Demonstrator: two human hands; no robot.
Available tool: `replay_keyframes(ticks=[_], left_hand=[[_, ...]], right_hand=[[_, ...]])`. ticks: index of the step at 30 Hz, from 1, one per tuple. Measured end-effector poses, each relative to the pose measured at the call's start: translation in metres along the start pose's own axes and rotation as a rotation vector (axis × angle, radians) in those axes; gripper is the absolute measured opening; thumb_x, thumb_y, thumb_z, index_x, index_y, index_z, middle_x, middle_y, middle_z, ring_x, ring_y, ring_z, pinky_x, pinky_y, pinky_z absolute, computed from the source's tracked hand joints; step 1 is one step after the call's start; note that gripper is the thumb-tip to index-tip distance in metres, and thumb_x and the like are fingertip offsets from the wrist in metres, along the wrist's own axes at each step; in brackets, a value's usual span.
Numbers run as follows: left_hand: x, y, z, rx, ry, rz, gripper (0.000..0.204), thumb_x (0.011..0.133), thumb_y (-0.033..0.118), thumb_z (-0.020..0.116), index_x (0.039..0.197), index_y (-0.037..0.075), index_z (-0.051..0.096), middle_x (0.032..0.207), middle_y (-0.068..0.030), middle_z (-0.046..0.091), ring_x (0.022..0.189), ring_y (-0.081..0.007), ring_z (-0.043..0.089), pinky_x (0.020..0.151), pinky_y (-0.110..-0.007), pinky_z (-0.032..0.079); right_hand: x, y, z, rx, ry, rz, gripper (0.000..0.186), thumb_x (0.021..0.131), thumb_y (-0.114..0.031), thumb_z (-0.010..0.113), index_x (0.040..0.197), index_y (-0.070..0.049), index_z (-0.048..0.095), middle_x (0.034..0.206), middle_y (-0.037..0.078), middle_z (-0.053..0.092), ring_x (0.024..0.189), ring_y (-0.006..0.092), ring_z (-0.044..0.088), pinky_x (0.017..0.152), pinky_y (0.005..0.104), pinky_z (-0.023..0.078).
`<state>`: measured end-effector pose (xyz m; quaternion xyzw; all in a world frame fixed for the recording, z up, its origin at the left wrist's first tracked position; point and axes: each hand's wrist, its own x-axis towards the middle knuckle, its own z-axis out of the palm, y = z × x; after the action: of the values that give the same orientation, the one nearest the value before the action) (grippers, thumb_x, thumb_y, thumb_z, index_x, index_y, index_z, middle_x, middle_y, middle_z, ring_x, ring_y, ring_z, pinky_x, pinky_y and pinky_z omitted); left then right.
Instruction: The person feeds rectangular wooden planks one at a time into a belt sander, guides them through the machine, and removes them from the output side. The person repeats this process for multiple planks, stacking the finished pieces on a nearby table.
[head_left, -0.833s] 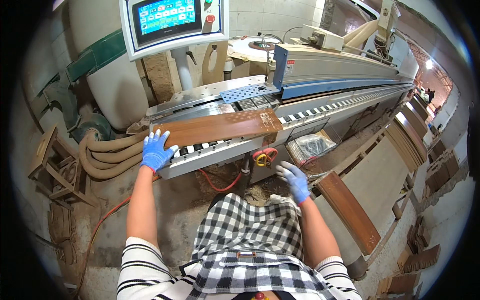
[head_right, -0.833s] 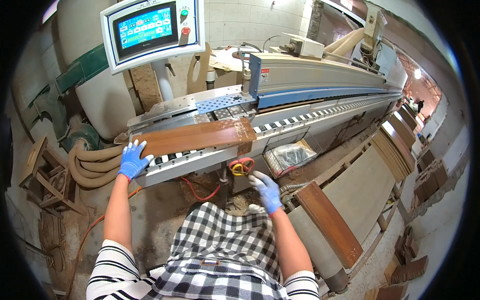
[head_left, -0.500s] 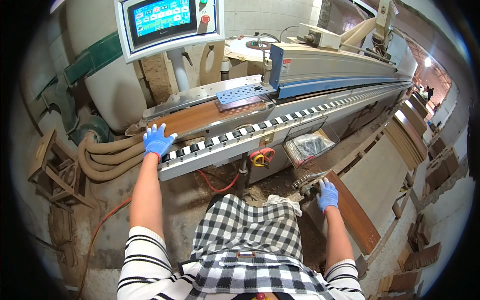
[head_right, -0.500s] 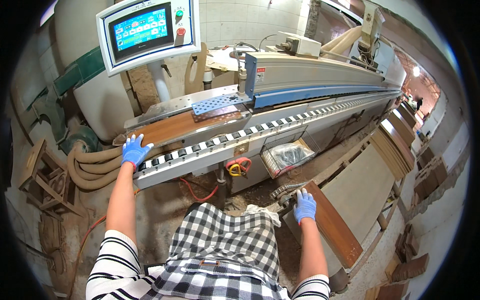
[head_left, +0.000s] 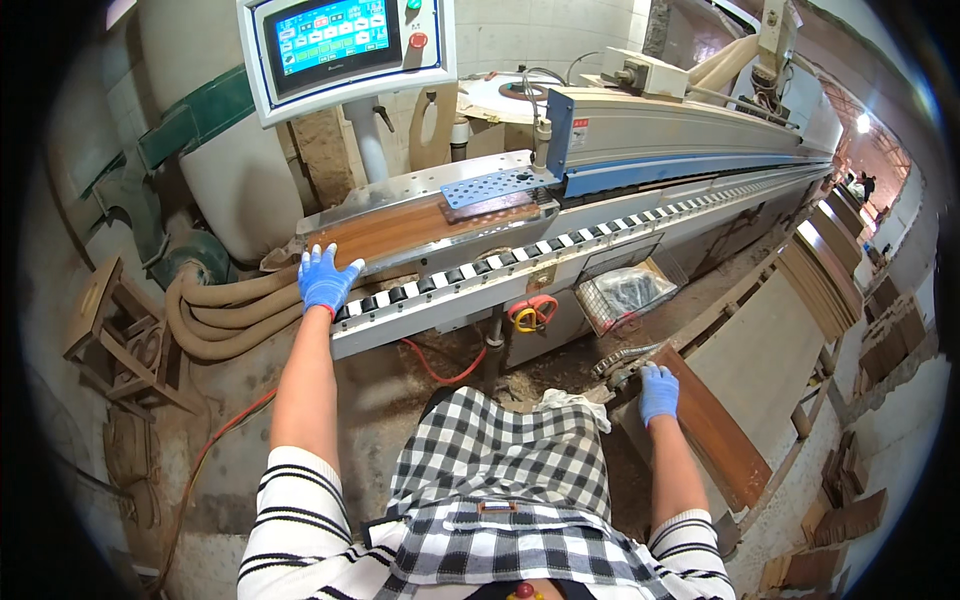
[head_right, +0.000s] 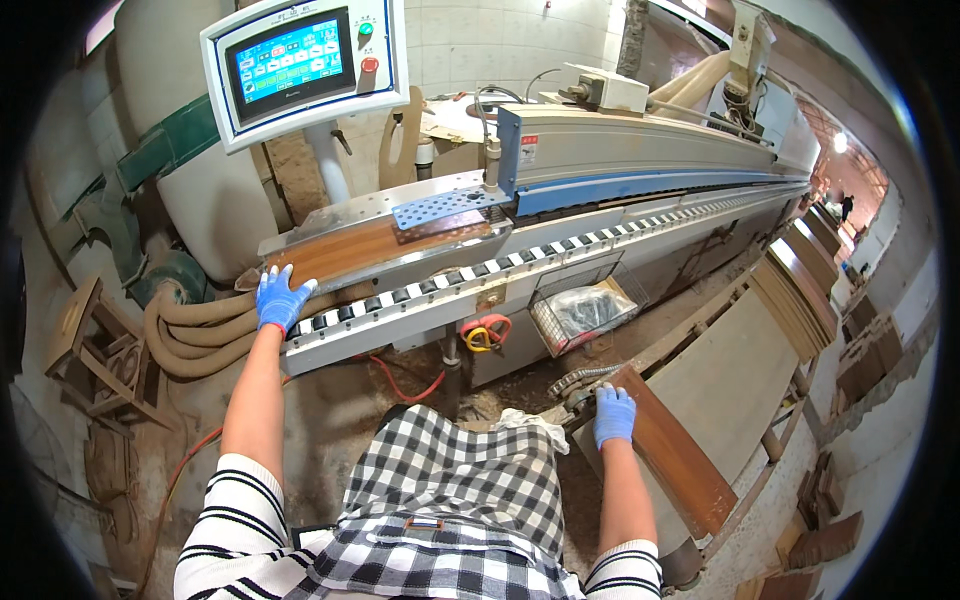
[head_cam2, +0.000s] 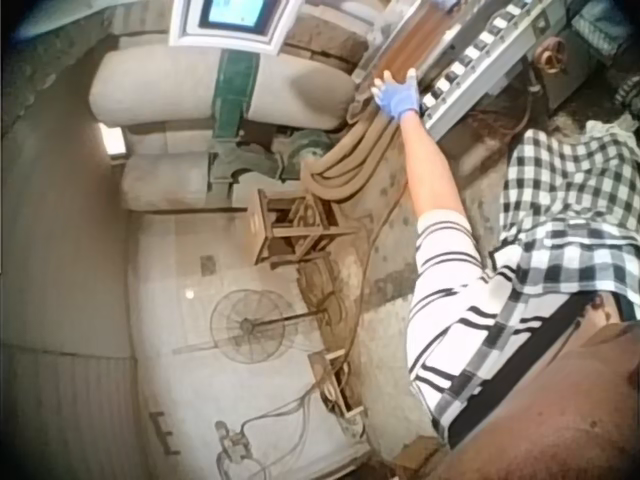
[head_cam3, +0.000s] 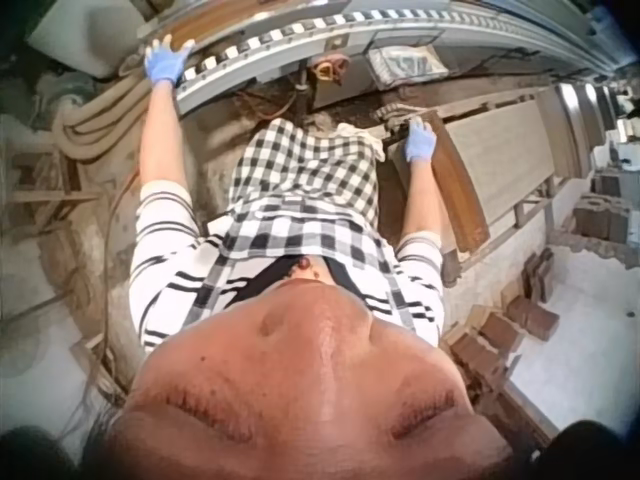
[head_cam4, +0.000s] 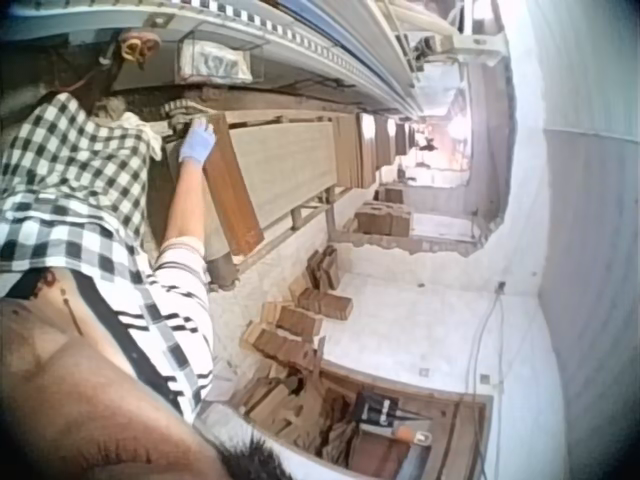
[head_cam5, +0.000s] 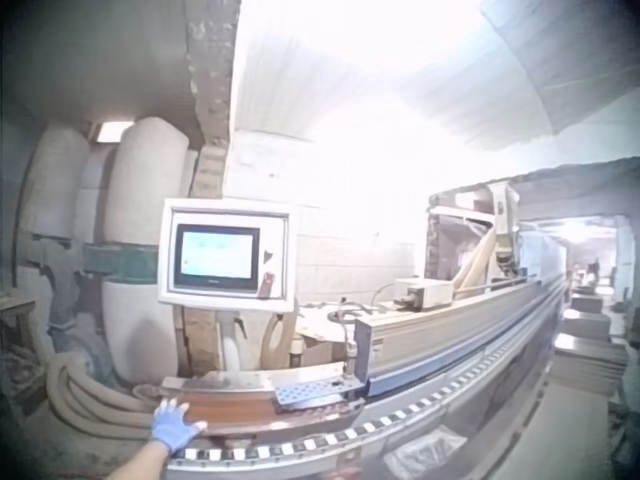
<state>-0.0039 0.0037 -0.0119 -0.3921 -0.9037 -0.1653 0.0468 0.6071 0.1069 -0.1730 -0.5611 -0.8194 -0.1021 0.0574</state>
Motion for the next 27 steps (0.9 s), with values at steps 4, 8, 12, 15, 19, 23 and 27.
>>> replay_keyframes(ticks=[4,8,12,15,19,23,27], left_hand=[[-0.001,0.001,0.001,0.009,0.017,0.005,0.078,0.079,0.063,0.054,0.139,0.015,0.041,0.148,-0.0163,0.029,0.139,-0.0334,0.02,0.113,-0.043,0.015],[-0.004,-0.003,-0.002,0.0,0.016,0.006,0.075,0.081,0.061,0.053,0.139,0.016,0.041,0.148,-0.0163,0.029,0.139,-0.0328,0.021,0.113,-0.043,0.015],[-0.002,-0.008,0.007,-0.019,0.065,0.016,0.071,0.082,0.058,0.053,0.139,0.016,0.042,0.148,-0.0164,0.03,0.138,-0.0326,0.022,0.113,-0.043,0.015],[-0.002,-0.009,0.01,-0.021,0.081,0.026,0.07,0.082,0.057,0.053,0.138,0.016,0.043,0.147,-0.0165,0.031,0.138,-0.0322,0.023,0.113,-0.042,0.015],[-0.002,-0.01,0.009,-0.006,0.103,0.027,0.069,0.082,0.056,0.055,0.137,0.015,0.044,0.146,-0.0172,0.034,0.136,-0.0324,0.028,0.112,-0.043,0.018],[-0.002,-0.009,0.009,-0.026,0.096,0.021,0.07,0.082,0.057,0.054,0.137,0.015,0.045,0.146,-0.0169,0.033,0.137,-0.0314,0.025,0.112,-0.042,0.017],[-0.002,-0.007,0.009,-0.031,0.091,0.014,0.07,0.082,0.057,0.054,0.136,0.015,0.045,0.146,-0.0167,0.033,0.138,-0.031,0.024,0.112,-0.042,0.017]], right_hand=[[-0.033,-0.009,0.002,-0.01,0.108,-0.036,0.035,0.079,-0.011,0.053,0.114,-0.013,0.057,0.126,0.007,0.052,0.116,0.0291,0.047,0.094,0.043,0.039],[-0.074,-0.035,-0.024,0.1,0.199,-0.071,0.034,0.079,-0.015,0.056,0.113,-0.011,0.056,0.123,0.008,0.053,0.113,0.0295,0.048,0.097,0.0432,0.038],[-0.123,-0.032,-0.019,0.429,0.219,0.286,0.029,0.082,-0.018,0.057,0.11,-0.009,0.058,0.103,0.011,0.062,0.101,0.0332,0.056,0.093,0.0432,0.042],[-0.151,0.024,0.032,1.599,0.166,1.199,0.032,0.09,-0.038,0.058,0.094,-0.006,0.059,0.087,0.013,0.066,0.072,0.0282,0.064,0.063,0.039,0.055],[-0.173,0.073,0.031,2.103,0.433,1.448,0.058,0.084,-0.055,0.059,0.111,-0.005,0.053,0.105,0.014,0.065,0.084,0.024,0.064,0.073,0.0366,0.056],[-0.177,0.093,0.051,2.036,0.439,1.442,0.06,0.083,-0.056,0.059,0.113,-0.005,0.053,0.112,0.014,0.063,0.092,0.0237,0.064,0.077,0.0368,0.055],[-0.18,0.087,0.061,1.962,0.523,1.376,0.057,0.084,-0.055,0.059,0.111,-0.005,0.054,0.11,0.013,0.064,0.091,0.0238,0.064,0.077,0.0371,0.055]])
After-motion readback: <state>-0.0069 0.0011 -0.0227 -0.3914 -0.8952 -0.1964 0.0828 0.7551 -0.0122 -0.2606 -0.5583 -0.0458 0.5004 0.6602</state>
